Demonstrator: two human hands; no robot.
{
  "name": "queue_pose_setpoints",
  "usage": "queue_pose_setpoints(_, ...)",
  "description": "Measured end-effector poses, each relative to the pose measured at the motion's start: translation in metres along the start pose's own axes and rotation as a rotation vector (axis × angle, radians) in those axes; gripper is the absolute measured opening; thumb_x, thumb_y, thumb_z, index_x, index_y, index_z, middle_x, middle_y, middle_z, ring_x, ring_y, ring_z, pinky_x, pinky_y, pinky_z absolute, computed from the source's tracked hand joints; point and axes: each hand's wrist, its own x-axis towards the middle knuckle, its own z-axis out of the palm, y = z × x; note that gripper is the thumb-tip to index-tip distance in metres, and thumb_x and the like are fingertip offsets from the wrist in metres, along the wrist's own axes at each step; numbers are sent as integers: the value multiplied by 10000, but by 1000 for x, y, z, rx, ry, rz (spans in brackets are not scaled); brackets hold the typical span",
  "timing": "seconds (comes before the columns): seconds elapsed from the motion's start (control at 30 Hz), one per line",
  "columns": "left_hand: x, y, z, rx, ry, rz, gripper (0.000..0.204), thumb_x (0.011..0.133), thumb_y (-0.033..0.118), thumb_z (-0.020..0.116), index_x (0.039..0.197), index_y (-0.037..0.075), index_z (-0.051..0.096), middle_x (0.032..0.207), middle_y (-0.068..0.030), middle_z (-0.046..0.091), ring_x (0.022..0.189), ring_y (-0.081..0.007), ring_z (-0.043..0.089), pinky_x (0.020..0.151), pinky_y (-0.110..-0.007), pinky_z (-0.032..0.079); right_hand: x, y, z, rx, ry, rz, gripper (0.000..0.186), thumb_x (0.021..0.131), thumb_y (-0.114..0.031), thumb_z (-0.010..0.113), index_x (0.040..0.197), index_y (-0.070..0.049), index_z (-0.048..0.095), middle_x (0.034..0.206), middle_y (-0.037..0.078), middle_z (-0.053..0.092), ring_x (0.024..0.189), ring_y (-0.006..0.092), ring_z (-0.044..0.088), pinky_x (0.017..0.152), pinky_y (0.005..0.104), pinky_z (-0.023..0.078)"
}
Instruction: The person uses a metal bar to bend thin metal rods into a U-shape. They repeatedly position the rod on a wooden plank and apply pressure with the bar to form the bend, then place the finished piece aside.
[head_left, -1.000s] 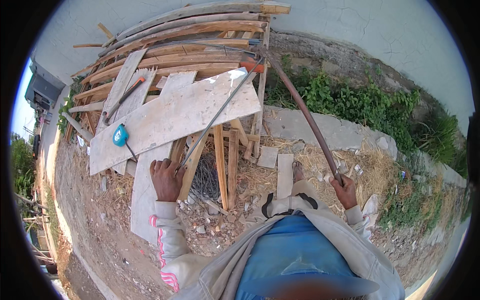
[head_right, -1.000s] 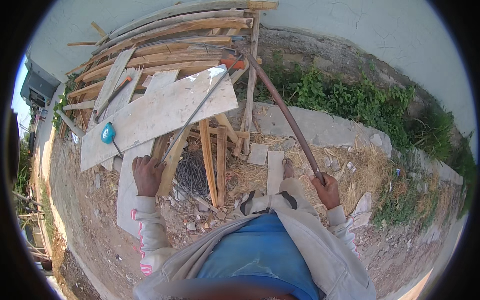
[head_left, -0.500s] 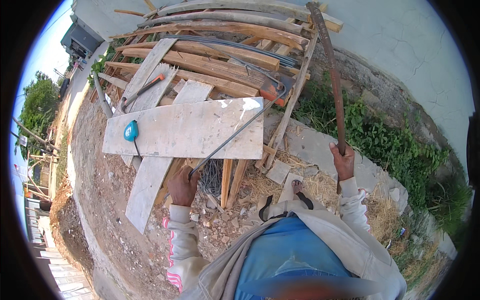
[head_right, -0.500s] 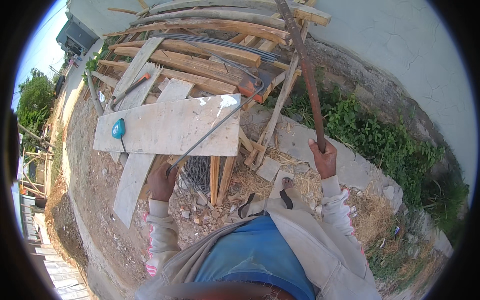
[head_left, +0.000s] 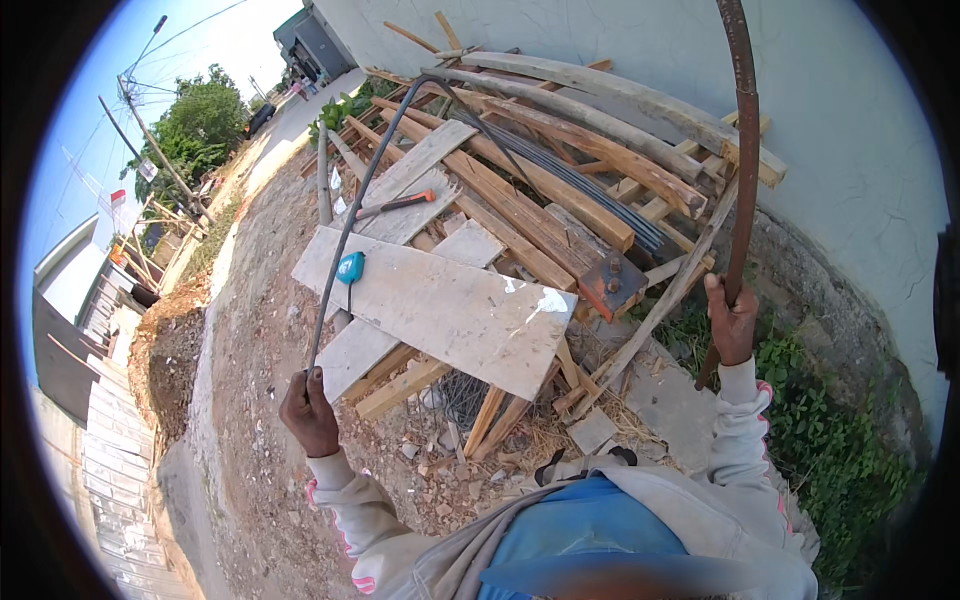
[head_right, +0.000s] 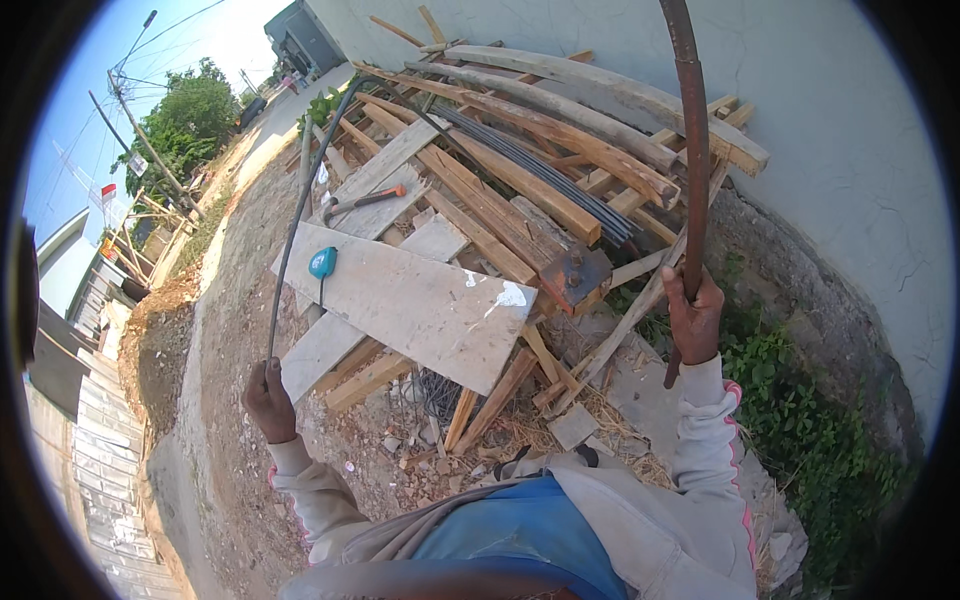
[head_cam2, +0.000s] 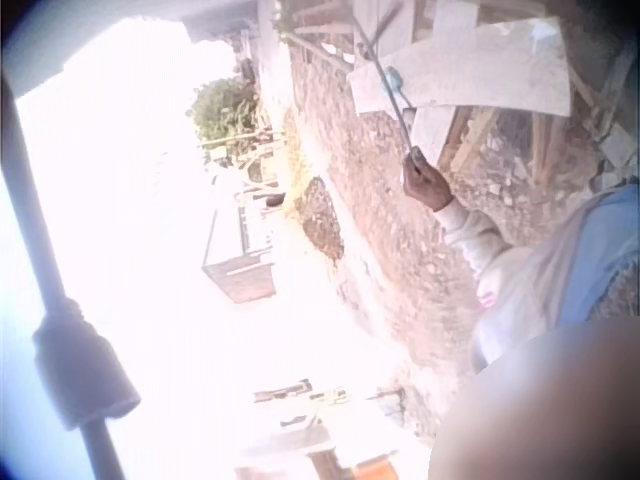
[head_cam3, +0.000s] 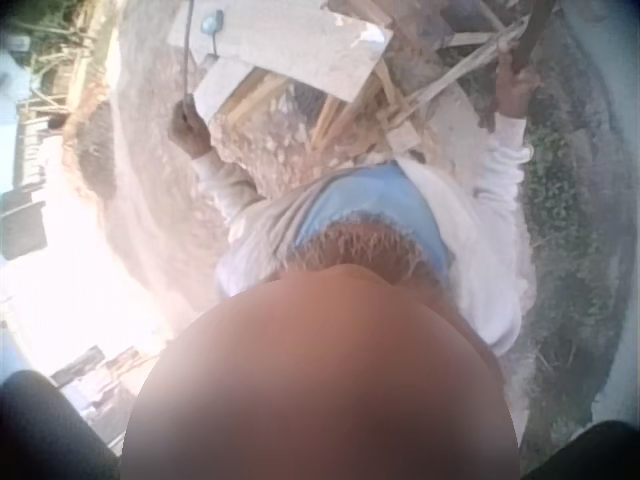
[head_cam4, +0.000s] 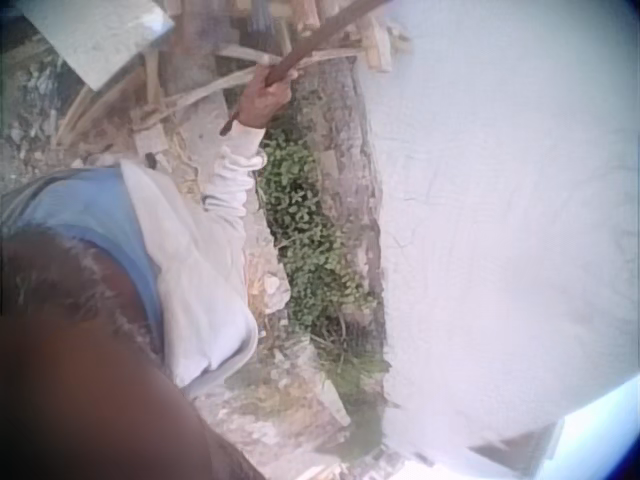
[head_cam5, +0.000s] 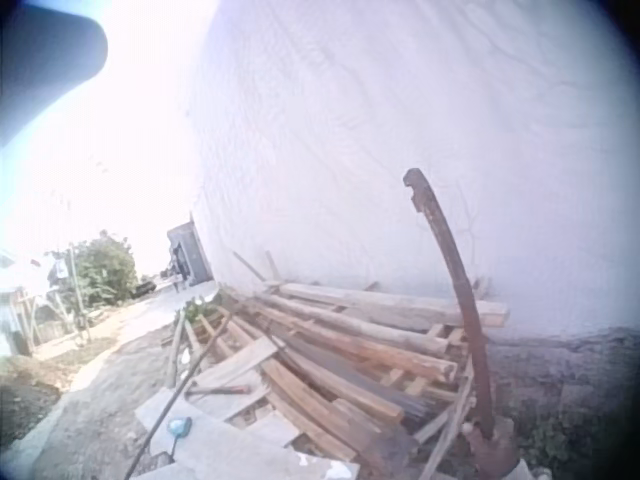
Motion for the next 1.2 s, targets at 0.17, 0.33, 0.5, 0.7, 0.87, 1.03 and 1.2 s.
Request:
queue_pose_setpoints(0.17, -11, -12, -32, 52, 118, 39, 269, 1004, 127, 653, 788, 1, 554, 602, -74, 400, 581, -128, 326, 511, -325, 303, 60, -38, 22, 70, -80, -175, 379, 990, -401, 693, 1010, -25, 648, 774, -23, 537, 733, 90, 468, 690, 288, 403)
queue_pose_setpoints(0.33, -21, -24, -85, 102, 216, -65, 208, 1016, 140, 631, 888, -20, 662, 637, -46, 494, 579, -105, 422, 535, -286, 355, 79, -51, 51, 46, -160, -172, 380, 999, -360, 684, 1184, -29, 665, 947, -10, 642, 918, 98, 558, 866, 295, 447)
queue_pose_setpoints(0.5, -48, -29, -100, -60, 204, -34, 289, 1049, 225, 589, 890, -2, 672, 692, -25, 576, 599, -88, 488, 549, -270, 389, 92, -58, 73, 100, -249, -251, 395, 998, -370, 685, 1214, -39, 659, 931, -2, 627, 892, 105, 552, 869, 302, 450)
queue_pose_setpoints(0.7, -80, -27, -76, -250, 53, -60, 341, 1045, 262, 603, 860, -17, 662, 714, -34, 606, 588, -92, 508, 537, -265, 388, 83, -55, 83, 260, -404, -232, 469, 989, -387, 695, 1266, -12, 647, 1021, 38, 700, 947, 107, 629, 929, 316, 491)
queue_pose_setpoints(0.87, -110, -27, -33, -363, -141, -294, 361, 1040, 287, 621, 815, 5, 634, 658, -12, 527, 605, -85, 468, 552, -270, 362, 32, -36, 37, 268, -541, 54, 450, 980, -376, 701, 1186, 22, 658, 855, 15, 672, 779, 111, 619, 777, 318, 511)
queue_pose_setpoints(1.03, -129, -23, 17, -156, -431, -282, 334, 1019, 270, 646, 813, 14, 588, 637, -69, 450, 617, -117, 429, 567, -304, 370, -30, -8, -30, -233, -298, 85, 345, 961, -336, 716, 1010, 1, 666, 688, -6, 539, 630, 95, 479, 596, 305, 381)
queue_pose_setpoints(1.2, -131, -23, 56, -62, -542, -78, 210, 965, 194, 664, 839, 32, 618, 671, -164, 562, 594, -326, 566, 569, -418, 434, -75, -5, -71, -505, -201, 190, 324, 934, -320, 729, 955, -3, 660, 658, 9, 517, 601, 125, 438, 567, 333, 344)
